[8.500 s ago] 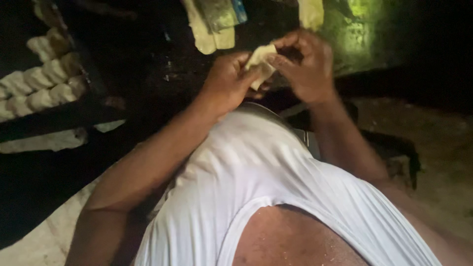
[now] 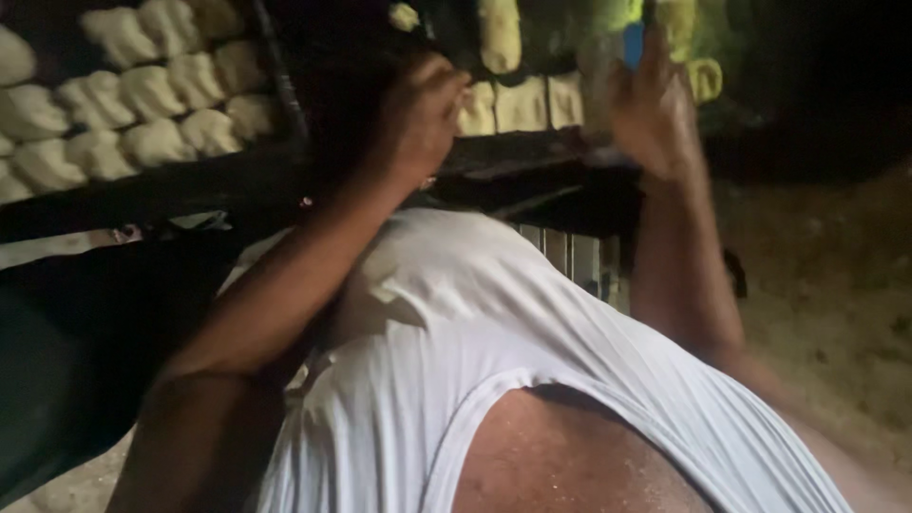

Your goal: The person shapes dough by hand, pulling small pieces from a large strip, rolling them into small balls or ovals, and placing them onto a large baking tray.

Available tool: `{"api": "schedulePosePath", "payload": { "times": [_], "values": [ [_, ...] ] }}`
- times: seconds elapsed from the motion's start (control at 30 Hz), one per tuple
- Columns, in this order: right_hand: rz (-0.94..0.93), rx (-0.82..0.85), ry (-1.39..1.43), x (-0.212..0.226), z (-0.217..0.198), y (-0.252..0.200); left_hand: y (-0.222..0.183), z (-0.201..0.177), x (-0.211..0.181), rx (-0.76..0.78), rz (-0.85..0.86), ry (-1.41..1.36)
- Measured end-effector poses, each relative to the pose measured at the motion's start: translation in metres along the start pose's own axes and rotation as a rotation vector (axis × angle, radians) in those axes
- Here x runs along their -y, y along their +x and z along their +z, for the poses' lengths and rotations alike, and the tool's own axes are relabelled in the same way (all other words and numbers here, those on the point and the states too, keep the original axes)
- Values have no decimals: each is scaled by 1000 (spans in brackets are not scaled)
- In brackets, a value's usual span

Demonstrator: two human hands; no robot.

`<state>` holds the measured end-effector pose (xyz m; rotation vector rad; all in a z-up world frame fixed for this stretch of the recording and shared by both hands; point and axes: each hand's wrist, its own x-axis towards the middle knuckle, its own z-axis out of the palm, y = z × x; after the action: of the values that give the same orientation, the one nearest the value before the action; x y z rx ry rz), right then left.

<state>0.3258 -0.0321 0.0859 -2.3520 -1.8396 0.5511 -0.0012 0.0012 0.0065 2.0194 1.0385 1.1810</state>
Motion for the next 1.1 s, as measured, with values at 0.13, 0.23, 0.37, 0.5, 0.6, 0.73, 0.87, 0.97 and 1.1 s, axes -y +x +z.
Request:
{"api": "schedulePosePath", "payload": {
  "times": [0.13, 0.23, 0.37, 0.5, 0.6, 0.73, 0.87, 0.97, 1.1],
  "values": [
    [-155, -127, -114, -27, -32, 0, 1, -5, -5, 50, -62, -11],
    [-49, -107, -36, -35, -15, 8, 0, -3, -12, 59, -34, 61],
    [-48, -183, -51, -68, -58, 2, 7, -12, -15, 104, -120, 43],
    [12, -153, -33, -88, -29, 15, 3, -13, -17, 97, -78, 39],
    [-32, -215, -29, -112, -54, 19, 2, -13, -22, 16, 1, 154],
    [117, -214, 32, -144, -69, 14, 2, -8, -18, -8, 55, 325],
    [-33, -231, -28, -134, -61, 55, -1, -8, -20, 21, -20, 368],
    [25, -226, 32, -139, -78, 51, -1, -9, -23, 23, -46, 386],
    [-124, -165, 141, -94, -33, 114, 2, 11, -43, 30, -114, 439]
  ]
}}
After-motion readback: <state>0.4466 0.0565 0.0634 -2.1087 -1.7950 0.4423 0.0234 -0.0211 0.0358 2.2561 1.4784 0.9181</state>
